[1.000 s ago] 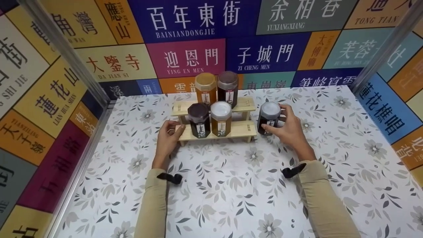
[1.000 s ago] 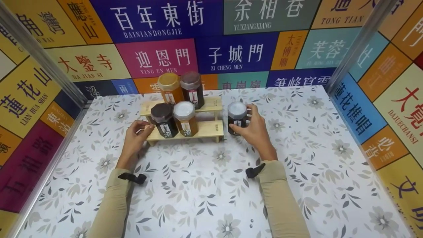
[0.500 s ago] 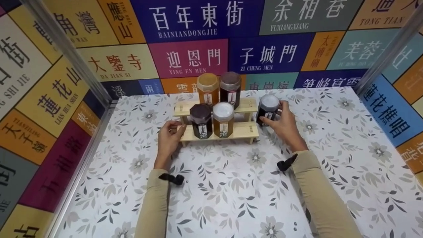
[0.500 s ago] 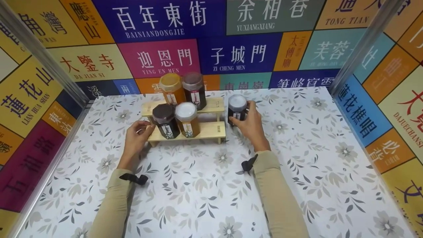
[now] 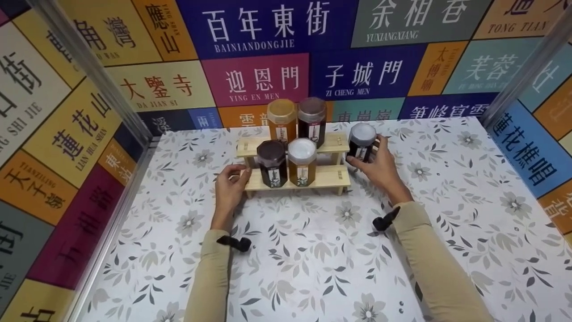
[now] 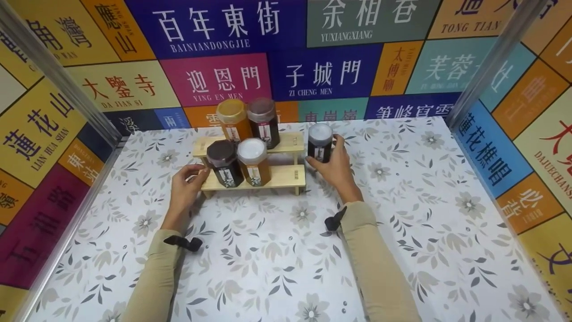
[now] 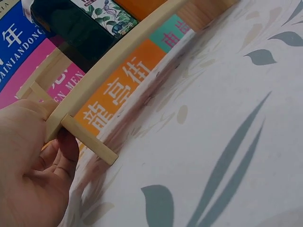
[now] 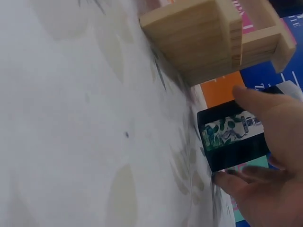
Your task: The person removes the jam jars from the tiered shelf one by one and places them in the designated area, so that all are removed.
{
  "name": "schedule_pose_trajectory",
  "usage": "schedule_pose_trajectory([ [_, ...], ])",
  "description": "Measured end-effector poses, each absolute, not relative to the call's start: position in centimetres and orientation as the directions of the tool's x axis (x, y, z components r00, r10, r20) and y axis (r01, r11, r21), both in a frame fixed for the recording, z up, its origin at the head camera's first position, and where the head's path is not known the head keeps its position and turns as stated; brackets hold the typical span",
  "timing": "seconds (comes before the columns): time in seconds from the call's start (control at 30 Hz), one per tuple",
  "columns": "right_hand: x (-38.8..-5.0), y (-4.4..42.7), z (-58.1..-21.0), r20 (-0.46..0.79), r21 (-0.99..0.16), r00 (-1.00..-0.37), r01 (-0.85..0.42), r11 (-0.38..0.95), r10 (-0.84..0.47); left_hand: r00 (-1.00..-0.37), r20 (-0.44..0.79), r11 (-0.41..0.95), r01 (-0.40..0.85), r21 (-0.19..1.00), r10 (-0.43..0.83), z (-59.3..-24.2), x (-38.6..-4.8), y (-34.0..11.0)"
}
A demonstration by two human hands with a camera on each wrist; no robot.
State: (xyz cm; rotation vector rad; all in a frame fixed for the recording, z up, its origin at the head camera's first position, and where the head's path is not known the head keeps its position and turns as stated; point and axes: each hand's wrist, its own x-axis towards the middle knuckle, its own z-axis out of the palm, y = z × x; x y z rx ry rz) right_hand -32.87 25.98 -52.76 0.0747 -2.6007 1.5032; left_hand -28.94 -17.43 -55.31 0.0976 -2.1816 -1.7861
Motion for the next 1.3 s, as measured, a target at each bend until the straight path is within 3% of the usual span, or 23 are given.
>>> schedule_pose_trajectory([
  [0.17,-31.0,24.8,-51.3,0.277,-0.857,-0.950,-0.178,0.483,0.141,-0.958,0.150,0.204,0.100,0.974,-0.245,-55.5,-28.8,-17.6],
  [0.33,-29.0,22.1,-49.3,0.551,-0.783,-0.793,-0.385,0.488,0.259,-0.959,0.127,0.208,0.075,0.975,-0.251,-55.5,-28.8,-17.8],
  [0.47,-27.6,19.0,-48.3,0.658,-0.721,-0.724,-0.525,0.452,0.209,-0.958,0.121,0.198,0.069,0.978,-0.261,-55.5,-28.7,-17.8],
  [0.67,-26.6,15.0,-48.4,0.658,-0.724,-0.753,-0.635,0.269,-0.005,-0.955,0.139,0.172,0.095,0.981,-0.261,-55.3,-28.6,-17.6],
  [0.83,-26.2,13.5,-49.4,0.557,-0.767,-0.819,-0.570,0.296,-0.134,-0.959,0.128,0.168,0.087,0.982,-0.254,-55.5,-28.6,-17.3],
  [1.0,-26.1,12.6,-50.2,0.505,-0.770,-0.852,-0.516,0.375,-0.137,-0.958,0.129,0.169,0.087,0.982,-0.258,-55.6,-28.6,-17.4],
  [1.3,-25.6,12.0,-50.6,0.565,-0.727,-0.821,-0.542,0.421,-0.080,-0.958,0.127,0.141,0.093,0.986,-0.256,-55.3,-28.5,-17.3],
])
